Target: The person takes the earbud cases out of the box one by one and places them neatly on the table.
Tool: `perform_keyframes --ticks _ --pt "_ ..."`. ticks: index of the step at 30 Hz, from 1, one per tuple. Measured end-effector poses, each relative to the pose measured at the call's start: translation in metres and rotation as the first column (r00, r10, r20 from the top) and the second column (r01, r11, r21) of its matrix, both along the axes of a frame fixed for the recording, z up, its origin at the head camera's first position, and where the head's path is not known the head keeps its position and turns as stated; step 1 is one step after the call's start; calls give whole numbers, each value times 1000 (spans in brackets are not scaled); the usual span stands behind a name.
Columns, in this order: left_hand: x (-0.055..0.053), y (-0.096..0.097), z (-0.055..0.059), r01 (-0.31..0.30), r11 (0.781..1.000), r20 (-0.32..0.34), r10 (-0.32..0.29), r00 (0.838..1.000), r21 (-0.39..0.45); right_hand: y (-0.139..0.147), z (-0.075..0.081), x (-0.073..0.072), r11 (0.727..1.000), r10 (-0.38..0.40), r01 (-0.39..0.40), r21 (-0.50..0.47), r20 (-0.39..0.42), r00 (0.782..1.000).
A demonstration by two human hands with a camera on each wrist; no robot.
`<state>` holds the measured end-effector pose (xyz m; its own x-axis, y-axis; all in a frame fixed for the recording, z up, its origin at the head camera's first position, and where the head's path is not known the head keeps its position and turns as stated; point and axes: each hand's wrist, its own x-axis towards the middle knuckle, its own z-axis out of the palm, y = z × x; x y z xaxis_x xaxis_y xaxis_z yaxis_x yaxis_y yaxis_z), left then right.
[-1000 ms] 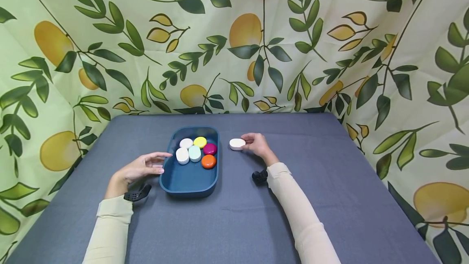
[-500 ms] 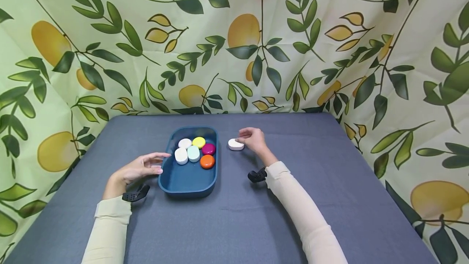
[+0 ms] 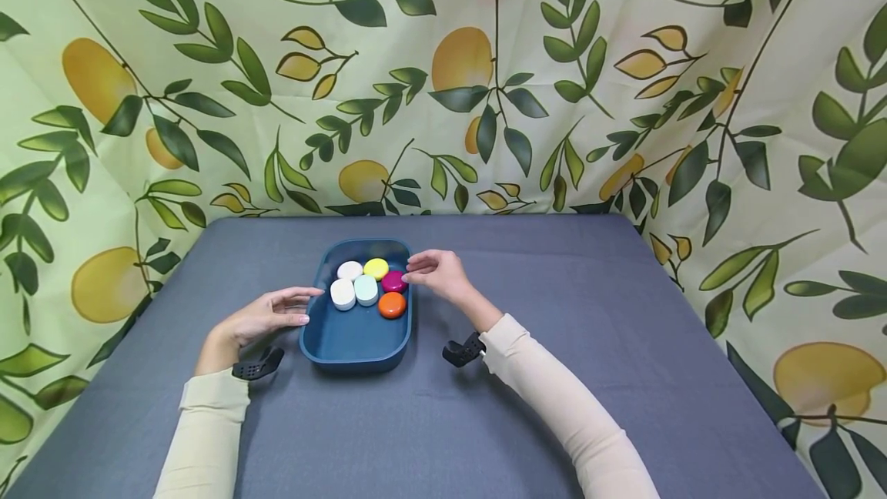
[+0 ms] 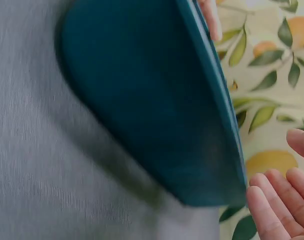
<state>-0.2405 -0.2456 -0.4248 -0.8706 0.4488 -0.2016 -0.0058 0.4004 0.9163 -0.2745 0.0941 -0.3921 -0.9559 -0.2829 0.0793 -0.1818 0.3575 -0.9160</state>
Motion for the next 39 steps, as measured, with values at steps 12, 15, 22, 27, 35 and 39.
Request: perform_keyframes --ticks 12,15,22,27,35,39 --pt "-1 -1 -1 21 999 6 -21 1000 30 -46 -1 17 990 131 -133 42 49 990" --pt "-1 -1 -1 25 999 5 -26 1000 36 -57 -1 20 987 123 -126 98 34 992" --pt "-1 -2 0 25 999 3 -25 1000 27 -76 -8 17 972 85 -81 220 -7 996" --pt "0 -2 -1 26 999 2 -26 1000 25 -83 -11 13 956 69 -57 289 -30 997" --pt "-1 -3 -2 25 999 11 -26 1000 36 -87 -16 8 913 98 -74 402 -38 994" --pt "-1 -2 -2 23 999 15 -23 1000 31 -87 -18 8 886 130 -92 455 -54 990"
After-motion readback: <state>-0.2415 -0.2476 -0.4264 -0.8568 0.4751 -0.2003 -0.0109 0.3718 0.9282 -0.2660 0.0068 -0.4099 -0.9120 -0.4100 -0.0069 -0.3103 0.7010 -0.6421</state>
